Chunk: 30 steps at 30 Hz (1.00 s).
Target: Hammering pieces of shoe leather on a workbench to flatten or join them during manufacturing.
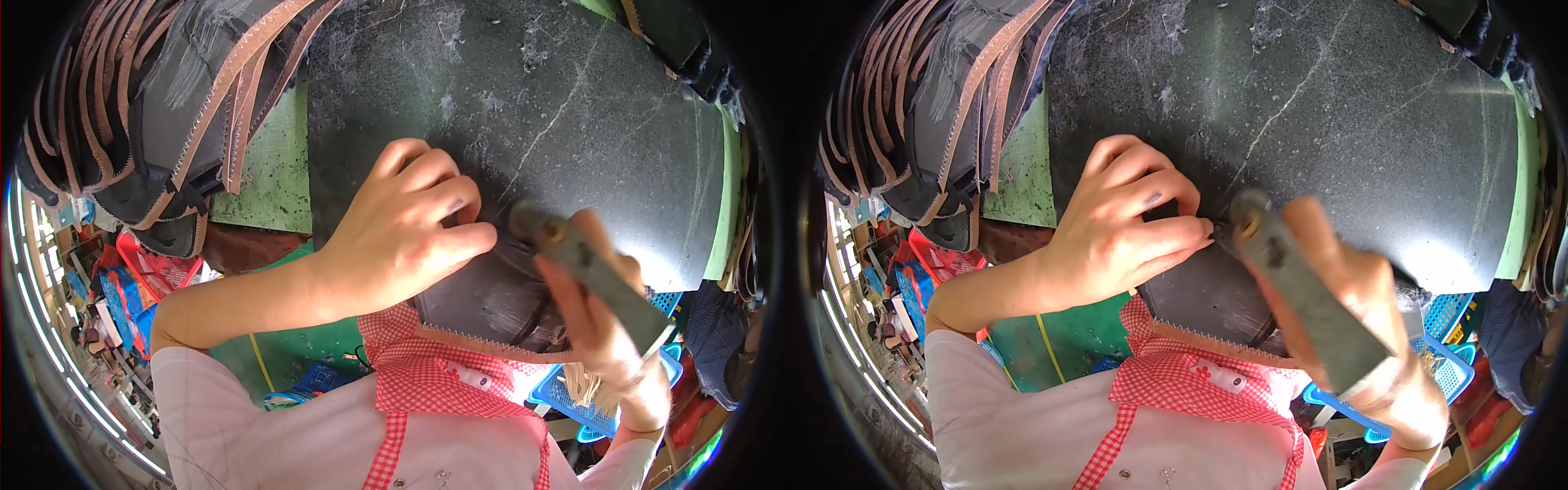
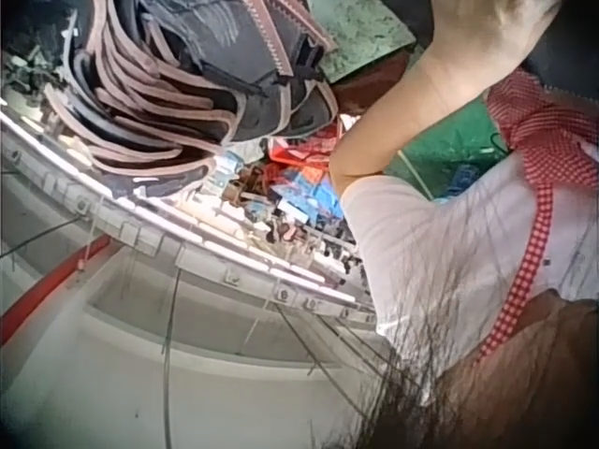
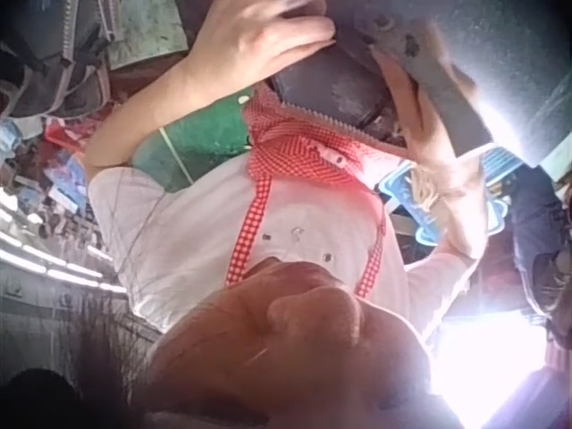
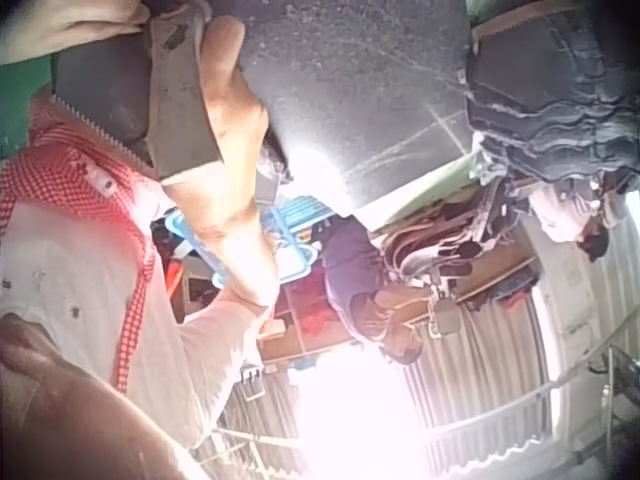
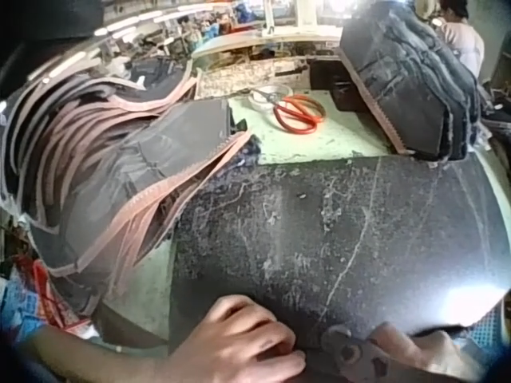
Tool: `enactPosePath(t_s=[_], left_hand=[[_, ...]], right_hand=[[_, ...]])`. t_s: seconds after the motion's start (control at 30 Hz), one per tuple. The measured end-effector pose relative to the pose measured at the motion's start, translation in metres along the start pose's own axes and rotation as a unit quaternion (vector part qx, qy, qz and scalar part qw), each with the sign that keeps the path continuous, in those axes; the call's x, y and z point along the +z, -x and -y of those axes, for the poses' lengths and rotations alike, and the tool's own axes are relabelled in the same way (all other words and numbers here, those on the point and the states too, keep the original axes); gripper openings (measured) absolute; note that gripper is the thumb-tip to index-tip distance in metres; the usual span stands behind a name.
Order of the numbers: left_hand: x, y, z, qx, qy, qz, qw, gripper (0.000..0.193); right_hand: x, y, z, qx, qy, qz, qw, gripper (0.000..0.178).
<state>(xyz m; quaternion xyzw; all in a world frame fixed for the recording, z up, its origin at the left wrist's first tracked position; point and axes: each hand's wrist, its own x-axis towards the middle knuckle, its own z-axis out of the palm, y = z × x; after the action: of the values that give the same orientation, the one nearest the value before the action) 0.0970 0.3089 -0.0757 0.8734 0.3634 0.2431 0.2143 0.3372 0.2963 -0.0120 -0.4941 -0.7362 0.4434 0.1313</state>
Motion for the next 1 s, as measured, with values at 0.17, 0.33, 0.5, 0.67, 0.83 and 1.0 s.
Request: enactPosePath(t_s=[0.17, 0.33, 0.5, 0.67, 0.83, 1.0], left_hand=[[0.001, -0.001, -0.002, 0.012, -0.003, 0.000, 1.000, 0.018], [0.004, -0.003, 0.001, 0.017, -0.010, -0.010, 1.000, 0.019], [-0.006, -0.003, 0.004, -0.014, 0.002, -0.036, 0.999, 0.027], [0.008, -0.005, -0.020, 0.042, 0.000, 0.054, 0.998, 0.056], [-0.050, -0.011, -0.021, -0.080, 0.207, 0.103, 0.970, 0.028], [-0.154, 0.005, 0.034, -0.257, 0.095, -0.313, 0.909, 0.022]], right_hand=[[-0.004, -0.011, 0.003, -0.052, 0.051, 0.038, 0.997, 0.010], [-0.015, -0.017, 0.014, -0.034, 0.057, 0.023, 0.998, 0.009], [-0.021, -0.014, 0.020, 0.015, 0.062, 0.063, 0.996, 0.009], [-0.044, -0.003, -0.043, 0.064, 0.100, -0.224, 0.967, 0.017], [-0.096, 0.033, -0.136, 0.091, 0.249, -0.375, 0.888, 0.027], [-0.118, 0.069, -0.191, 0.115, 0.265, -0.445, 0.848, 0.026]])
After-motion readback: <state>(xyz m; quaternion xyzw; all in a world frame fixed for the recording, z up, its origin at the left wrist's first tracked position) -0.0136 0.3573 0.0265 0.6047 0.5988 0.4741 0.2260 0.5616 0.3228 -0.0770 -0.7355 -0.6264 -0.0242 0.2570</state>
